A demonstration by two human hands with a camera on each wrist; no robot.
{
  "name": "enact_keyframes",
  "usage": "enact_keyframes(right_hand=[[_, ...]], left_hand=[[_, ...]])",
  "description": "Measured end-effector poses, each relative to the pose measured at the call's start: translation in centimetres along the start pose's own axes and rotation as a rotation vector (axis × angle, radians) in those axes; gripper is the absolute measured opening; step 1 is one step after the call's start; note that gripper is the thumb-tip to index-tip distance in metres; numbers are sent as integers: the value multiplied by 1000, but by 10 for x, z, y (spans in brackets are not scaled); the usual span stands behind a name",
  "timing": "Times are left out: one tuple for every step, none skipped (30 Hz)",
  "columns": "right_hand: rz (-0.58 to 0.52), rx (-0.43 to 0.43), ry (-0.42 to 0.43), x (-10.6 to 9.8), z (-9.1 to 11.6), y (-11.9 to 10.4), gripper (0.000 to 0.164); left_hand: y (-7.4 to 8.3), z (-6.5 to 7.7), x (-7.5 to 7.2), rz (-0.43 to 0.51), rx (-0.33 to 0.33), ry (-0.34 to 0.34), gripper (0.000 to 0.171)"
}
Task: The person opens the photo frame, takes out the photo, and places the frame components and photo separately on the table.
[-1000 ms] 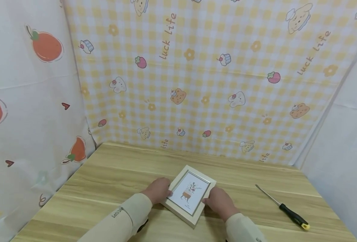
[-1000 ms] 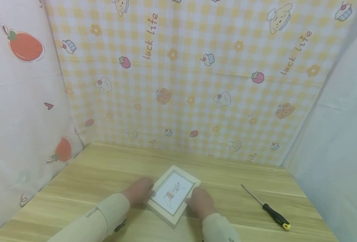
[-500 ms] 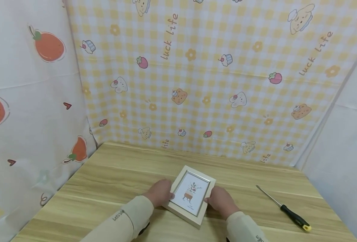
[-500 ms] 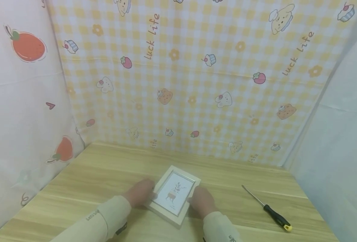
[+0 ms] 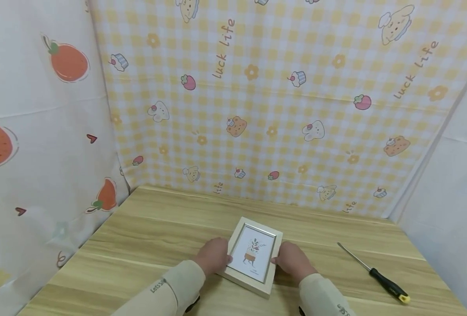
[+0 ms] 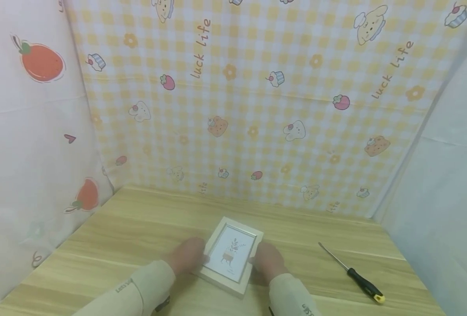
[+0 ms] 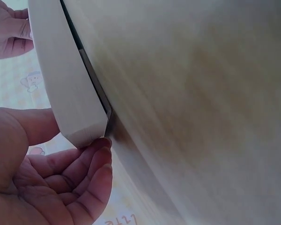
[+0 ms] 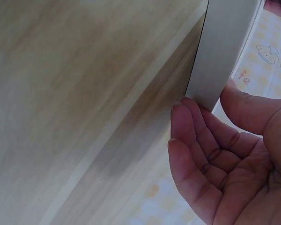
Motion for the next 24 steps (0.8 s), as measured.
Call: enact_keyframes(right_hand=[[-1,3,-3,0,0,1,33],[-1,5,-4,1,-1,2,33],[-2,8,-8,1,-1,3,33],[-2,9,-10,1,-1,4,33],[-5,11,-13,1,-1,4,32],[-6,15,-17,2,-2,5,32],[-14,20,-20,2,-2,5,31],[-20,26,-25,2,-2,6,30],[-26,33,-31,3,-2,6,28],[-33,37,-34,3,-1,6,27],[-39,41,-36,3,-1,6,27],[-44,44,-38,3,-1,7,26],[-51,47,-39,3,0,6,25],[-55,47,-39,2,1,6,25],[-65,49,-35,2,2,6,25],[-73,48,-29,1,3,6,25],[-85,48,-24,0,4,6,25],[-100,49,-17,-2,6,5,25],[-113,49,-11,-3,8,5,24],[-127,49,-7,-4,10,4,24],[-137,48,-3,-6,12,4,24],[-138,43,-2,-7,15,3,23],[-143,40,0,-8,17,2,23],[-146,36,-2,-8,19,1,24]], left_hand=[[0,0,2,-2,3,4,18],[0,0,4,-7,5,7,18],[0,-1,6,-12,6,11,19],[0,-1,8,-21,8,16,19],[0,-1,10,-15,3,28,19],[-1,-1,12,-24,2,32,19],[-2,-2,14,-30,1,38,20],[-3,-2,15,-30,-5,40,20],[-4,-2,16,-26,-12,40,20],[-5,-3,16,-18,-21,37,20],[-6,-3,16,-12,-24,38,21],[-6,-3,16,-1,-29,31,21],[-7,-3,15,16,-38,23,22],[-7,-4,13,26,-45,16,23],[-7,-4,10,51,-53,16,25],[-7,-4,7,67,-54,17,26],[-7,-5,3,87,-56,16,29],[-7,-5,0,115,-67,11,31],[-7,-5,-4,139,-75,10,32],[-8,-5,-7,159,-77,9,32],[-8,-5,-9,184,-81,7,31],[-9,-5,-10,194,-83,-4,29],[-11,-5,-11,205,-87,-13,28],[-12,-5,-11,212,-87,-20,26]])
Point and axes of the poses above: each hand's wrist, its own z-axis away from the middle knuckle, its own x-axis out of the palm, y = z × x, the point moved 3 cm from there along -z, towards the middle knuckle, and after that the axes turned 4 degrees about y, right-handed, at the moved point
